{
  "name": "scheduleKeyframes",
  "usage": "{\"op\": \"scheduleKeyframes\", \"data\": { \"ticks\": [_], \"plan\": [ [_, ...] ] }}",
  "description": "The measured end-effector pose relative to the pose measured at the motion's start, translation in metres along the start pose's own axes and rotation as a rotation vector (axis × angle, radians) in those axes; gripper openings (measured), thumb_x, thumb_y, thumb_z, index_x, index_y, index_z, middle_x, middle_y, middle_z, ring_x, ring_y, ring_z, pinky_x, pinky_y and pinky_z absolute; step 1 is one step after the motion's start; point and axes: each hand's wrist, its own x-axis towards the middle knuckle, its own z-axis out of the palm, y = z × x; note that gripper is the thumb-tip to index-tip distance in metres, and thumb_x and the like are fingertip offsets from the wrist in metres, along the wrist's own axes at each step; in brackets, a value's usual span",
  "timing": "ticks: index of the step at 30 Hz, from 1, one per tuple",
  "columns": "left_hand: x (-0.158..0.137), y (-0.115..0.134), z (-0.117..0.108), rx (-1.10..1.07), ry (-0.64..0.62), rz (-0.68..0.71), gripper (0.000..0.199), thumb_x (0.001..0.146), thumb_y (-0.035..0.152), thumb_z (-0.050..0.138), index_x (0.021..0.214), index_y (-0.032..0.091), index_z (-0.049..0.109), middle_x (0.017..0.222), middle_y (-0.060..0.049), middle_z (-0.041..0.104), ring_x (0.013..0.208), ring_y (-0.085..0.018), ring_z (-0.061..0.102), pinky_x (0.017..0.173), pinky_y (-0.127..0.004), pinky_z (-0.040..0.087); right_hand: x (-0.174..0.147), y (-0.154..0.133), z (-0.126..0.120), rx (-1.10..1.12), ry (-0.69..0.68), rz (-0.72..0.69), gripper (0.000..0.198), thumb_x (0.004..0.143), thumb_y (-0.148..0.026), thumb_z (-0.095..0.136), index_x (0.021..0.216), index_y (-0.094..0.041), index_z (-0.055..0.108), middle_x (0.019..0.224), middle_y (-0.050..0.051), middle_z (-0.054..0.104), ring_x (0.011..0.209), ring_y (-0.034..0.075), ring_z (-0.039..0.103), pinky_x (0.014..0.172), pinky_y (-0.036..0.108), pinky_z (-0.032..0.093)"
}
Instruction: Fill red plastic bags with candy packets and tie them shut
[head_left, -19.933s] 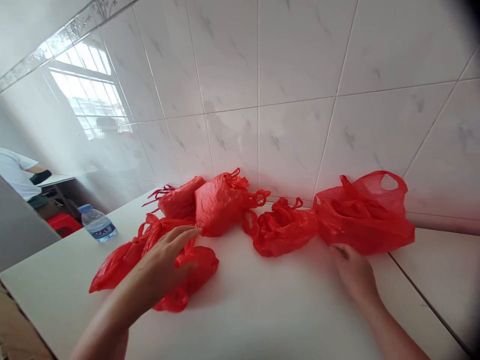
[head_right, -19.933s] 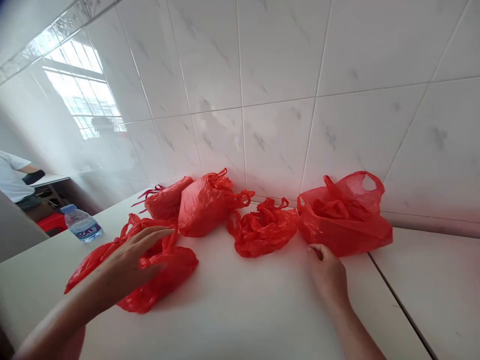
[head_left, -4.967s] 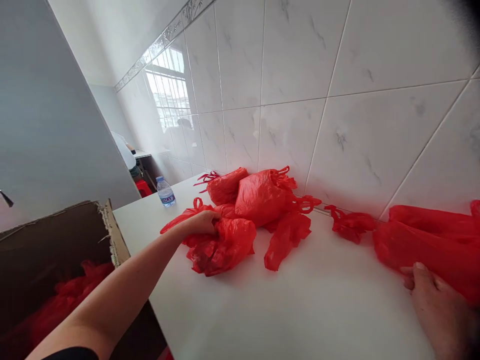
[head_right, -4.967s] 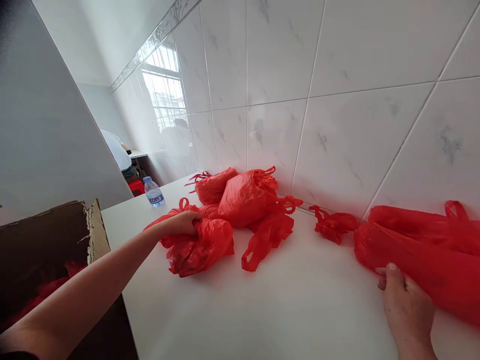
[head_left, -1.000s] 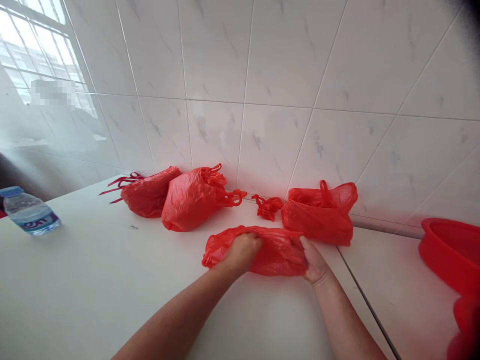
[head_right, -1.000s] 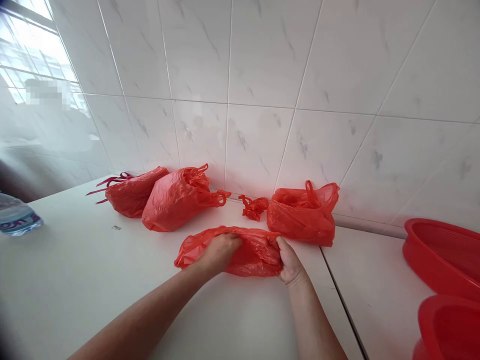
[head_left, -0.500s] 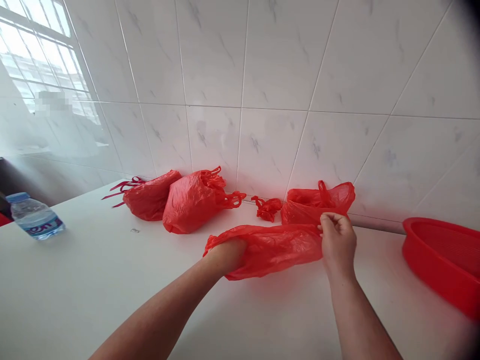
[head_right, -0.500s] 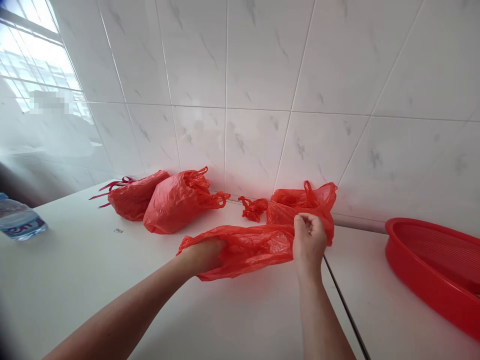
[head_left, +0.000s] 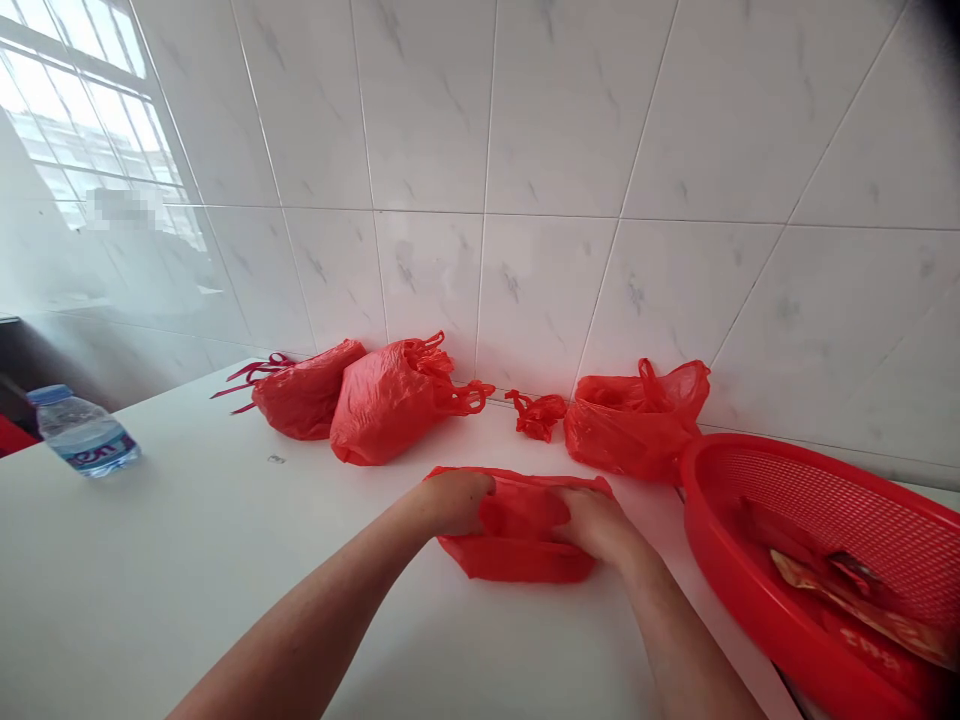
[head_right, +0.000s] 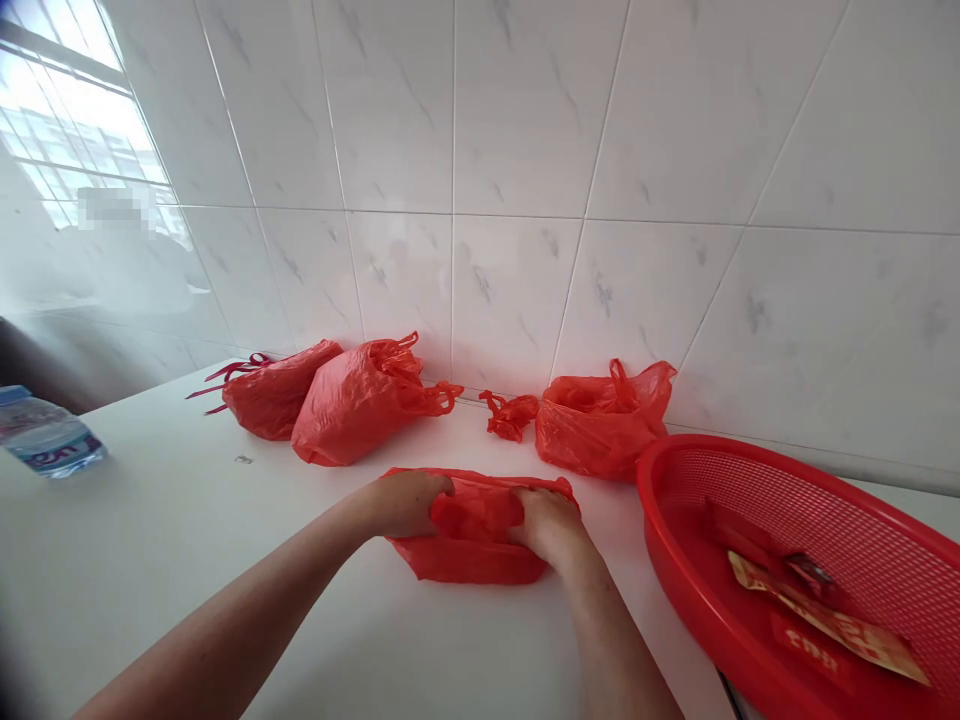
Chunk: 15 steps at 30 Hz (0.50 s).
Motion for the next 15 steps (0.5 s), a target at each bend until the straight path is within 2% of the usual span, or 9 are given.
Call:
{"op": "scheduleKeyframes", "data": {
  "ticks": [3, 6, 8, 10, 12, 13, 15],
  "plan": [
    [0.000, -0.005, -0.001, -0.011, -0.019, 0.038, 0.040, 0.052, 0.012, 0.067, 0.088, 0.029, 0.070, 0.067, 0.001, 0.067, 0.046, -0.015, 0.053, 0.041, -0.022, 0.033, -0.002, 0.009, 0.001, 0.052, -0.070, -0.028, 0.026, 0.060, -0.022, 0.071, 0.085, -0.029, 0.072, 0.096, 0.002, 0.071, 0.093, 0.026, 0.063, 0.075, 0.033, 0.046],
    [-0.006, -0.004, 0.003, -0.043, 0.030, 0.103, 0.033, 0.066, 0.016, 0.060, 0.095, 0.029, 0.068, 0.079, 0.000, 0.070, 0.057, -0.015, 0.060, 0.045, -0.021, 0.039, -0.001, 0.017, 0.000, 0.161, -0.112, -0.021, 0.037, 0.065, -0.024, 0.068, 0.102, -0.028, 0.070, 0.105, 0.004, 0.070, 0.094, 0.024, 0.063, 0.074, 0.032, 0.049],
    [-0.012, -0.003, 0.007, -0.051, 0.114, 0.145, 0.027, 0.076, 0.016, 0.052, 0.095, 0.027, 0.067, 0.082, -0.001, 0.069, 0.066, -0.015, 0.062, 0.056, -0.022, 0.046, 0.001, 0.022, -0.001, 0.249, -0.110, -0.012, 0.039, 0.069, -0.026, 0.065, 0.108, -0.027, 0.068, 0.109, 0.004, 0.068, 0.096, 0.023, 0.063, 0.076, 0.032, 0.049],
    [-0.017, -0.005, 0.012, -0.043, 0.217, 0.174, 0.026, 0.082, 0.014, 0.047, 0.095, 0.025, 0.067, 0.091, -0.004, 0.068, 0.081, -0.018, 0.063, 0.075, -0.028, 0.049, 0.004, 0.027, 0.000, 0.303, -0.079, -0.015, 0.035, 0.075, -0.028, 0.060, 0.110, -0.026, 0.066, 0.112, 0.004, 0.067, 0.100, 0.022, 0.062, 0.081, 0.032, 0.049],
    [-0.021, -0.010, 0.017, -0.017, 0.327, 0.176, 0.028, 0.081, 0.013, 0.049, 0.099, 0.024, 0.067, 0.113, -0.009, 0.062, 0.108, -0.025, 0.055, 0.097, -0.042, 0.042, 0.007, 0.031, 0.000, 0.318, -0.037, -0.018, 0.029, 0.080, -0.031, 0.055, 0.106, -0.024, 0.066, 0.111, 0.003, 0.067, 0.101, 0.020, 0.062, 0.085, 0.032, 0.048],
    [-0.023, -0.014, 0.019, -0.035, 0.388, 0.155, 0.029, 0.079, 0.013, 0.053, 0.101, 0.025, 0.067, 0.125, -0.010, 0.056, 0.121, -0.029, 0.046, 0.104, -0.048, 0.035, 0.009, 0.033, 0.001, 0.323, -0.013, -0.015, 0.027, 0.081, -0.033, 0.054, 0.103, -0.023, 0.066, 0.110, 0.004, 0.067, 0.101, 0.020, 0.061, 0.086, 0.032, 0.048],
    [-0.024, -0.024, 0.025, -0.151, 0.490, 0.068, 0.036, 0.072, 0.014, 0.062, 0.105, 0.027, 0.066, 0.140, -0.008, 0.044, 0.134, -0.032, 0.032, 0.109, -0.053, 0.026, 0.010, 0.034, 0.001, 0.321, 0.034, -0.003, 0.024, 0.080, -0.035, 0.056, 0.097, -0.021, 0.065, 0.104, 0.004, 0.068, 0.097, 0.020, 0.062, 0.085, 0.033, 0.047]
  ]
}}
